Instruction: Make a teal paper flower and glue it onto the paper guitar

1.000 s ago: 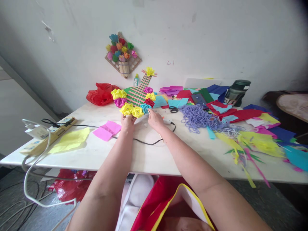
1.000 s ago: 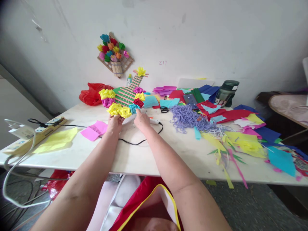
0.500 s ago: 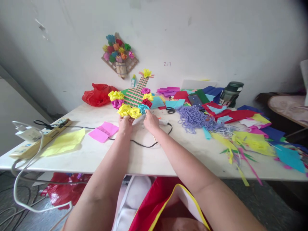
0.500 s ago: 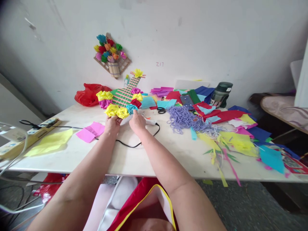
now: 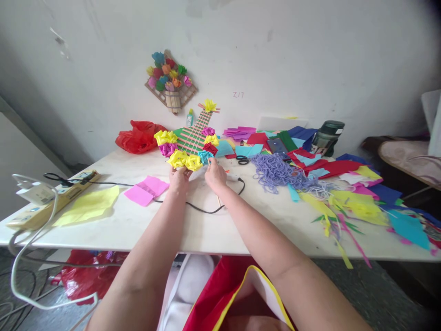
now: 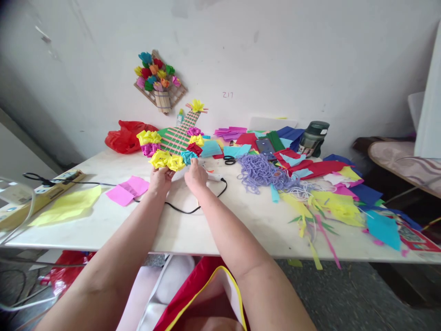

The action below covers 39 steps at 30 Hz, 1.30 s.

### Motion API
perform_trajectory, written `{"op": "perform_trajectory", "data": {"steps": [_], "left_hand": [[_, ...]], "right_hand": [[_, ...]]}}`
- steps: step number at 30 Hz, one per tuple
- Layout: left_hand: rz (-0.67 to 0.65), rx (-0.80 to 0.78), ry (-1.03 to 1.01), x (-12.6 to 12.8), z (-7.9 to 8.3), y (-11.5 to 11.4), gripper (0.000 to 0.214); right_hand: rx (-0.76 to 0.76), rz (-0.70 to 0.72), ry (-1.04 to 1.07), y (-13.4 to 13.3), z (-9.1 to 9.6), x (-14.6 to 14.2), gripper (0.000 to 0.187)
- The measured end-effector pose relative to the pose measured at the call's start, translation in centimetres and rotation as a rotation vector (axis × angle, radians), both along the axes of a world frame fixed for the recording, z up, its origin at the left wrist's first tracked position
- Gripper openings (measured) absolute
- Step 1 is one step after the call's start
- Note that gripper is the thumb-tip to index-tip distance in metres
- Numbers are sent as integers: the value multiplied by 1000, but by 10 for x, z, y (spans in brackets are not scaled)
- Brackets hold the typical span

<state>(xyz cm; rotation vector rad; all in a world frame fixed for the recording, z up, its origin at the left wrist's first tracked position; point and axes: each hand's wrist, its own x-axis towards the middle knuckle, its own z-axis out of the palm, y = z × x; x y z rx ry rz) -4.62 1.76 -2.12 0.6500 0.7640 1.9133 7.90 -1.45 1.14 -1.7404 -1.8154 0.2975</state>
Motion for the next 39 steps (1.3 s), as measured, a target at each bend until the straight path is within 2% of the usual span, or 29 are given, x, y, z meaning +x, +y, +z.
{"op": "perform_trajectory", "data": {"steps": [10,15,17,20,23,25,27,31,33,35,39], "left_hand": [[9,-19,-40,3,6,0,40],[12,-51,-47,3,12,9,38],[8,-42,-43,5,19,14,37],[18,-29,-40,11,30,21,35],[23,-10,-40,19,38,28,34],[14,0,-41,24,41,31,33],[5,10,-51,28,42,35,33],[1,23,-77,37,42,42,34],[3,10,-77,41,43,47,36],[1,-1,-74,45,45,52,37],[-1,0,-70,53,49,61,39]], "right_hand": [[-46,64,53,-6,3,6,48],[-151,128,276,-6,12,19,38],[-101,96,440,-4,21,24,35],[99,-1,712,2,37,35,38],[272,-61,792,11,48,56,41],[305,-118,670,18,52,77,39],[308,-177,428,26,51,100,37],[123,-261,-41,37,41,138,30],[29,-238,-216,40,32,147,29],[10,-207,-369,43,23,149,28],[-8,-126,-515,46,16,148,28]]}}
